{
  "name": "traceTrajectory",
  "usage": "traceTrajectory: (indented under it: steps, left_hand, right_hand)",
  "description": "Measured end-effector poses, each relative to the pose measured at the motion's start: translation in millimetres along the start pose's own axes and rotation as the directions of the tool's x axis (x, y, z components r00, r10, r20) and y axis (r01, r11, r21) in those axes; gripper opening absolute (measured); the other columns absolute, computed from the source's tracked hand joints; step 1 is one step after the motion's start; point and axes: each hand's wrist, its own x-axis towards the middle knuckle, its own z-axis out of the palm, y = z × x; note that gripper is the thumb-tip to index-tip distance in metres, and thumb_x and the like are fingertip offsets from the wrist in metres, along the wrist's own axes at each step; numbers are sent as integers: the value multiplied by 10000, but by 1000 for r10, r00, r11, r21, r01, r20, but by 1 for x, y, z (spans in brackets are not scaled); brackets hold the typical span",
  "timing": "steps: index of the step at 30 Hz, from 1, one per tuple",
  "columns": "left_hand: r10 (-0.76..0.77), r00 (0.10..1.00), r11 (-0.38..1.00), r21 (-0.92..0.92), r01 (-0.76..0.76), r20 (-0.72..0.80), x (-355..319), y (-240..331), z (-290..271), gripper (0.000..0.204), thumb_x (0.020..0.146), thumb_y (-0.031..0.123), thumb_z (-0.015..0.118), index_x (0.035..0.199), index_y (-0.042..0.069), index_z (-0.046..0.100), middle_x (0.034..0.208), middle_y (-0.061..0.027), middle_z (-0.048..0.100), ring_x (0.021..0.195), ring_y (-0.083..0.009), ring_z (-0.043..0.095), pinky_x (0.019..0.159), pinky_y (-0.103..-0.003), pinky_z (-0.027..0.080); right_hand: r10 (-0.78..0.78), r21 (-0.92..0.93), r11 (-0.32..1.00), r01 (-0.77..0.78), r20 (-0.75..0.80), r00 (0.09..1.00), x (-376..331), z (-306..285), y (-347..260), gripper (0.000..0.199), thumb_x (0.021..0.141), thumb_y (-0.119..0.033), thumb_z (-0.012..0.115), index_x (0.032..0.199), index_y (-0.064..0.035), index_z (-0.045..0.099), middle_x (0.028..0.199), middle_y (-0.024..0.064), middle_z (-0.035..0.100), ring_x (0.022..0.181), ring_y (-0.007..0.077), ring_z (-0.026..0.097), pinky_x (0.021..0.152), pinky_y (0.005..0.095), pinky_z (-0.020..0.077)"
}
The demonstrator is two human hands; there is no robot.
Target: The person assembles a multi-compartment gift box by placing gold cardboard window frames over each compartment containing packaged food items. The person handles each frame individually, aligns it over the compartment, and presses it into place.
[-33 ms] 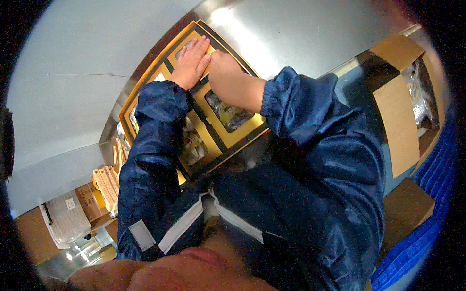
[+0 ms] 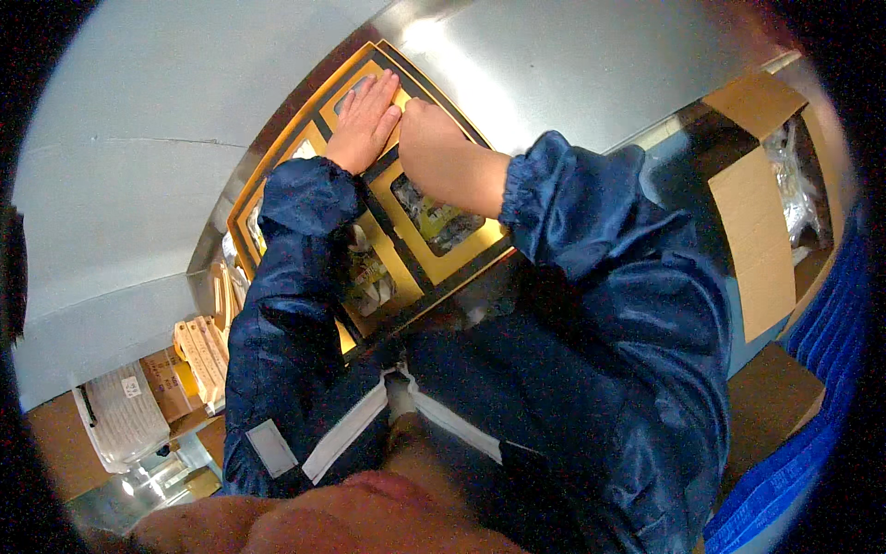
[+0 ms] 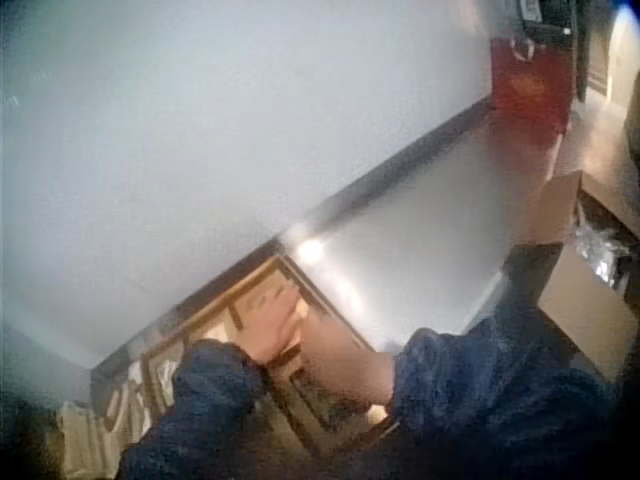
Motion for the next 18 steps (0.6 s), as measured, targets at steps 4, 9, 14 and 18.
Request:
traceTrajectory:
  steps: [4,9,14,18]
  left_hand:
    - [-125,986,990,44,131,-109,-25,-15,-16,623,1043,383,415,1529,2,325,1607,-197,302,1505,-342,246,1224,-479,178]
    - [-273,962,950,156,269,-1,-55,-30,-13,662,1050,460,397,1536,15,324,1613,-179,301,1516,-327,230,1234,-481,164]
    - [-297,954,942,145,301,-46,-68,-33,1,692,1033,499,427,1534,29,337,1608,-171,315,1511,-313,252,1226,-484,194]
    - [-318,944,942,88,325,-87,-71,-34,-2,740,1003,534,477,1519,18,353,1596,-193,330,1498,-345,269,1220,-491,200]
  right_hand:
    - [173,234,965,-119,-227,958,4,20,-3,381,845,-145,624,1170,52,654,1062,178,659,1008,313,598,995,438,456]
    - [220,173,973,-155,-467,856,39,22,18,332,946,-234,556,1123,34,642,1112,179,657,1122,317,602,1124,476,358]
    - [235,138,969,-204,-267,935,46,26,19,483,990,-350,509,1273,31,598,1300,201,616,1273,301,548,1153,512,289]
    - [272,210,955,-210,-330,904,49,33,17,498,1009,-363,488,1329,10,568,1374,185,579,1305,301,526,1147,500,303]
